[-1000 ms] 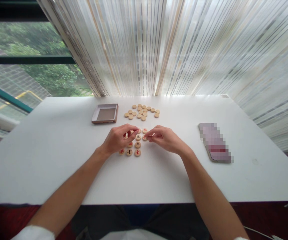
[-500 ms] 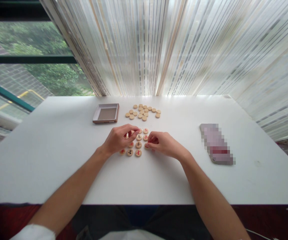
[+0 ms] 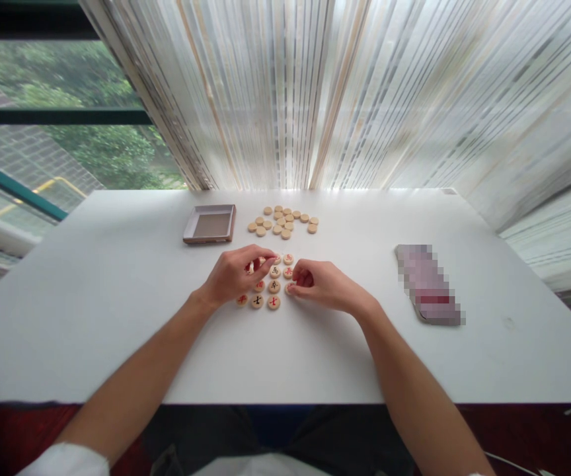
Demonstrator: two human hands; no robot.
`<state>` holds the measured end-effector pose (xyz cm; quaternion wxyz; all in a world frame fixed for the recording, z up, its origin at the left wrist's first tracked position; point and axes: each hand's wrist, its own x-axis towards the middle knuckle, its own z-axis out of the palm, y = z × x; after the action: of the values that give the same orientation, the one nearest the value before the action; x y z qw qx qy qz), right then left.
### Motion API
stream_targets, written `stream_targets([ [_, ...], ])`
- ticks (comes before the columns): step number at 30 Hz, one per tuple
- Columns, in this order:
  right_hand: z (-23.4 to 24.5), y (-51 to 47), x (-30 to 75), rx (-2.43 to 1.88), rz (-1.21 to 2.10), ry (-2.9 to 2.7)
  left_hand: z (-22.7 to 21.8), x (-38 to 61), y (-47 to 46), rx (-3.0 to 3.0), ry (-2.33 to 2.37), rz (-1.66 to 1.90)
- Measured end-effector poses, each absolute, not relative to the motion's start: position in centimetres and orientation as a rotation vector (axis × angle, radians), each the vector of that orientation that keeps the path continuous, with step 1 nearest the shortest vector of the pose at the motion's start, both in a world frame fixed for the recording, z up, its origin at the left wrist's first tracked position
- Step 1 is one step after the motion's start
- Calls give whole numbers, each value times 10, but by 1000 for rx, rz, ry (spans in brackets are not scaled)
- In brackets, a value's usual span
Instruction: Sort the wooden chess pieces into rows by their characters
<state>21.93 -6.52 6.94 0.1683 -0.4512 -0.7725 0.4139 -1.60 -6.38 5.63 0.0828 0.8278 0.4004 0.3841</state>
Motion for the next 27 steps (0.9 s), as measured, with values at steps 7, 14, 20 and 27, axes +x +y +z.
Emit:
stream_targets([
  [7, 68, -66, 218, -1230, 1156, -2260, 55, -17, -63, 2484, 1191, 1164],
  [14, 68, -66, 216, -1228, 1118, -2273, 54, -17, -63, 2473, 1194, 1146],
  [20, 68, -67, 214, -1213, 1099, -2262, 54, -17, -62, 2487, 1200, 1145],
  [27, 69, -68, 215, -1214, 1092, -2281, 54, -18, -63, 2482, 1204, 1140],
])
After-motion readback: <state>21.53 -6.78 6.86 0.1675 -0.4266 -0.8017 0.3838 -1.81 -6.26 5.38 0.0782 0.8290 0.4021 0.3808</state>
